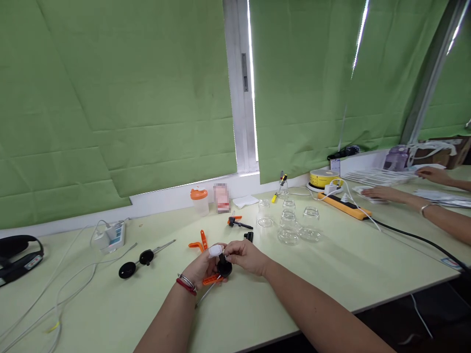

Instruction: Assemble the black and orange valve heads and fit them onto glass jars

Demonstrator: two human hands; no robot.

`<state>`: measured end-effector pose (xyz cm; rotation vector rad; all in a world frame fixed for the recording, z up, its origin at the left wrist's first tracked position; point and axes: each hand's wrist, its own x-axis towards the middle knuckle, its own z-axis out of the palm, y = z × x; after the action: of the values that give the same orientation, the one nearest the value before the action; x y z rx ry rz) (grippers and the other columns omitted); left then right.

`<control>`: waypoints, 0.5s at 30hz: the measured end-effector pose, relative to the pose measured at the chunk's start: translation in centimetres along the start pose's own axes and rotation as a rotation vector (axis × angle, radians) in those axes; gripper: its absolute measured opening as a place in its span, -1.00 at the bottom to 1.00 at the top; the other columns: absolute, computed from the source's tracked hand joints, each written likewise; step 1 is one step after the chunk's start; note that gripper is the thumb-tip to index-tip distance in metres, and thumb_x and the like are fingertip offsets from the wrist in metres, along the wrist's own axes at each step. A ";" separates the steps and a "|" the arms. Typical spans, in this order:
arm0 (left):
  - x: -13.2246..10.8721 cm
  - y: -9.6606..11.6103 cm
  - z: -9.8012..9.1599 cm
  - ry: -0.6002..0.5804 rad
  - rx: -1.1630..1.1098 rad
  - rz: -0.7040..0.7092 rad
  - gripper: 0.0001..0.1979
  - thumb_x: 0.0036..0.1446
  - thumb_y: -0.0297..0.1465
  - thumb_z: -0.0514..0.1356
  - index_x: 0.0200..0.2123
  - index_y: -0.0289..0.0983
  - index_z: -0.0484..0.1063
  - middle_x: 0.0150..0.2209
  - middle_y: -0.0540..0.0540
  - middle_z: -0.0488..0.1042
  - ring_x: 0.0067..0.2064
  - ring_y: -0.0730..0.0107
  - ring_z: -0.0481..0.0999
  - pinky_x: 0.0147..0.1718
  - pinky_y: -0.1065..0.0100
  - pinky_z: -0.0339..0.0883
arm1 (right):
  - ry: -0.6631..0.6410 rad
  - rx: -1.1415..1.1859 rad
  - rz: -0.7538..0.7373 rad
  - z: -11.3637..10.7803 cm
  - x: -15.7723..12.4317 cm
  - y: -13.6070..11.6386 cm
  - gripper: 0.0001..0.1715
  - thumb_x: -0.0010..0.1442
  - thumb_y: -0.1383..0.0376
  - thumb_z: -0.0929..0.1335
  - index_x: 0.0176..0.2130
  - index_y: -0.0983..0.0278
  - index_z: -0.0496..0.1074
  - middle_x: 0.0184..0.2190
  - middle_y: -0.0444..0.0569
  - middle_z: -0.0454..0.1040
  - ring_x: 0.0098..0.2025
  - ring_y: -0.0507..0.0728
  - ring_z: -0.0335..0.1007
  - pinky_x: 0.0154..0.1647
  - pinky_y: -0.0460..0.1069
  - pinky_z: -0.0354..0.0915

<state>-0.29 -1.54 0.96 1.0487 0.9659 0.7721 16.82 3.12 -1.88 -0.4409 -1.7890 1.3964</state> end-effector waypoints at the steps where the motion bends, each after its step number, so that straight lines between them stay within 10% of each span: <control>1: 0.0 0.1 0.1 -0.005 0.001 -0.006 -0.46 0.07 -0.04 0.11 0.06 -0.19 0.18 -0.52 -0.01 0.38 -0.51 0.19 0.48 -0.60 0.36 0.18 | 0.005 0.010 0.011 0.0 0.0 0.2 -0.78 -0.01 0.20 0.45 -0.35 0.30 0.54 -0.29 -0.05 0.49 -0.24 0.10 0.41 -0.13 0.04 0.29; 15: -0.1 0.6 0.3 -0.089 -0.052 0.000 -0.32 0.03 0.15 0.00 0.01 -0.25 0.17 -0.41 -0.15 0.52 -0.46 0.12 0.57 -0.62 0.37 0.28 | -0.021 0.172 0.097 0.1 0.1 0.8 -0.64 -0.05 0.11 0.49 -0.34 0.31 0.46 -0.47 -0.09 0.45 -0.38 0.09 0.40 -0.38 0.01 0.33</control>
<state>-0.11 -1.55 1.59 1.0294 0.8655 0.7412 16.56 3.40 -2.59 -0.4269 -1.6657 1.6129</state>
